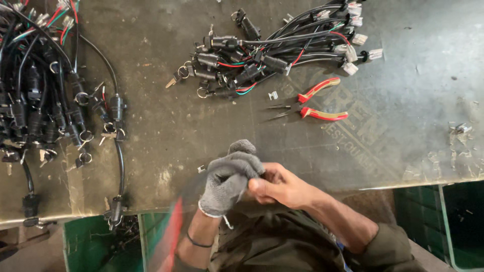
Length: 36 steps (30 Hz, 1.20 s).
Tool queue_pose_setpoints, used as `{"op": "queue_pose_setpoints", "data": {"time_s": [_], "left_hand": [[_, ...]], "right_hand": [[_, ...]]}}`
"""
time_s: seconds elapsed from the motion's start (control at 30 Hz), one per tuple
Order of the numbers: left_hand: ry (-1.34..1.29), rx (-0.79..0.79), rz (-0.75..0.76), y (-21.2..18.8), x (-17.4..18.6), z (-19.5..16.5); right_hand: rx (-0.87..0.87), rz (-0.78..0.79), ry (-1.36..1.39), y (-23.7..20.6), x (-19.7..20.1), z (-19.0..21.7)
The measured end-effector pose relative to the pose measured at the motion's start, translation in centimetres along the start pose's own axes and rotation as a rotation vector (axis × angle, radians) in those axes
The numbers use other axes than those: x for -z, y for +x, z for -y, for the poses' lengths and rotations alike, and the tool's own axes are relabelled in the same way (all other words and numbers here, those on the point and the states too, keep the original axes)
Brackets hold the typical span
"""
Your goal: The person repeatedly picks up black cylindrical electrical components with attached wires from a pile on a metal table. Using pliers, they strip the outer insulation from the wire ends, then place the processed components into a separate pile. The person wears a glove on the left hand and uses the right hand to operate the pliers.
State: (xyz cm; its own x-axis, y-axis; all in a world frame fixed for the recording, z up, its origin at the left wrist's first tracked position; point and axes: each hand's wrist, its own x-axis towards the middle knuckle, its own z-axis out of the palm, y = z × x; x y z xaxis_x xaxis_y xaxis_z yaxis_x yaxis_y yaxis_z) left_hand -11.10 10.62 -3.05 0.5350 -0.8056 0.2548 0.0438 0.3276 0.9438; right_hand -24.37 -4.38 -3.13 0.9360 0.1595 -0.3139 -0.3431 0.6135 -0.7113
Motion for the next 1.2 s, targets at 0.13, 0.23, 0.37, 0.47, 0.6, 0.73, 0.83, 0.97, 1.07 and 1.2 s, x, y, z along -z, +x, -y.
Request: {"op": "queue_pose_setpoints", "data": {"time_s": [0.13,0.23,0.37,0.47,0.6,0.73,0.83,0.97,1.07,1.2], "left_hand": [[-0.188,0.113,-0.138,0.3,-2.1,0.2],[-0.231,0.29,-0.273,1.1,-3.6,-0.4],[-0.192,0.282,-0.223,2.3,-3.1,-1.6],[-0.368,0.294,-0.314,2.6,-2.6,-2.1],[-0.557,0.421,-0.516,1.7,-3.2,-2.3],[-0.487,0.422,-0.369,0.8,-4.1,-2.5],[-0.375,0.346,-0.238,1.1,-4.6,-3.0],[-0.351,0.337,-0.101,1.7,-5.6,-5.1],[-0.339,0.379,-0.149,1.8,-6.5,-7.0],[-0.264,0.427,-0.213,2.2,-7.4,-7.9]], "right_hand": [[0.234,-0.323,-0.029,1.4,-0.4,-1.1],[0.403,-0.516,0.018,2.3,-1.0,-1.2],[0.428,-0.44,-0.349,1.5,-2.3,2.8],[0.619,-0.611,-1.543,-0.5,-0.3,8.9],[0.53,-0.731,-1.989,-2.1,5.7,12.0],[0.464,-0.844,-2.024,-3.3,10.1,7.9],[0.367,-0.869,-0.9,-4.2,10.8,6.1],[0.424,-0.665,-0.891,-4.3,7.5,6.0],[0.522,-0.5,-1.392,-3.2,3.8,6.2],[0.74,-0.482,-1.352,-1.6,1.3,7.5]]}}
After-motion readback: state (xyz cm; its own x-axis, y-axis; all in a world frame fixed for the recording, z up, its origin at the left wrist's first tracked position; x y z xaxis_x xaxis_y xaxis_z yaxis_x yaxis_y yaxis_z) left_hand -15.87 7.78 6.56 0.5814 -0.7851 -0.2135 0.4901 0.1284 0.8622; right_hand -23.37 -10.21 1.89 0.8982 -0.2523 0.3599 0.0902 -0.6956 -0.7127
